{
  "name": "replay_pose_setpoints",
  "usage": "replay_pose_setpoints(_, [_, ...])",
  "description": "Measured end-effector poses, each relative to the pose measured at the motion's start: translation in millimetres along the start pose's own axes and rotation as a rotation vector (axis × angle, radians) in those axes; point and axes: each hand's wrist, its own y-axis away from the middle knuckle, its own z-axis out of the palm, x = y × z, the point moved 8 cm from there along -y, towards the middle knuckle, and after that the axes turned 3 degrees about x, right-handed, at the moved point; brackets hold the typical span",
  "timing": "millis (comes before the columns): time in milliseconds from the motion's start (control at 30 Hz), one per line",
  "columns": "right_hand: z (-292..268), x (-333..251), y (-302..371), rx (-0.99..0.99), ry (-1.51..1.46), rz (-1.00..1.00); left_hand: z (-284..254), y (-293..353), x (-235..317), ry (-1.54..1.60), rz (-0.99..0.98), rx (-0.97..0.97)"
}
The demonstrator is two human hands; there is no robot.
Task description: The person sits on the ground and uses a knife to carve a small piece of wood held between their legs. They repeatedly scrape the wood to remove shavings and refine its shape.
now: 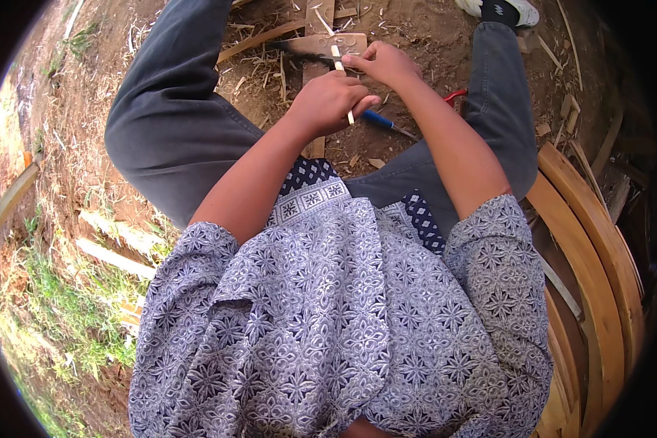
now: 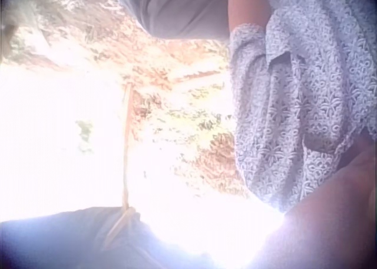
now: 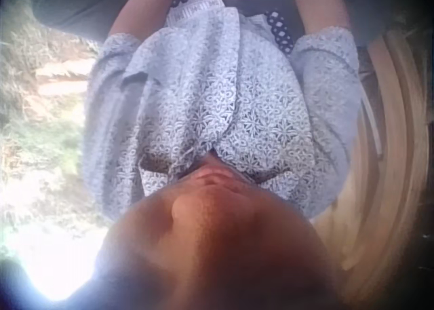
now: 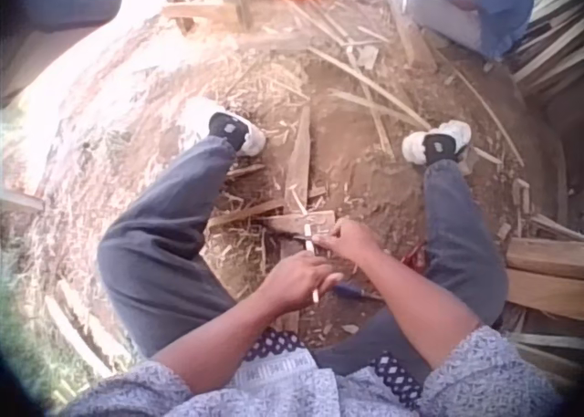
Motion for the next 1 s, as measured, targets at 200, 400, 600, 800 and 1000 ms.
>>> replay_pose_setpoints(200, [5.2,-2.3,-4.1,-0.007,-0.037,-0.029,-1.4,0.9,0.7,0.004,-0.011,0.010])
replay_pose_setpoints(400, [21.0,8.1,-27.0,-0.006,-0.080,0.052,-2.5,-2.6,1.7,-0.001,-0.004,-0.023])
replay_pose_setpoints(600, [25.4,9.9,-37.4,0.017,-0.107,0.005,-2.9,-0.4,4.3,0.027,-0.016,0.002])
replay_pose_setpoints(800, [20.0,4.6,-38.6,0.007,-0.085,0.088,-5.6,-2.2,3.4,0.019,-0.018,0.011])
replay_pose_setpoints(1000, [24.9,11.9,-36.8,0.014,-0.112,0.137,-1.5,3.3,0.2,0.018,-0.034,-0.039])
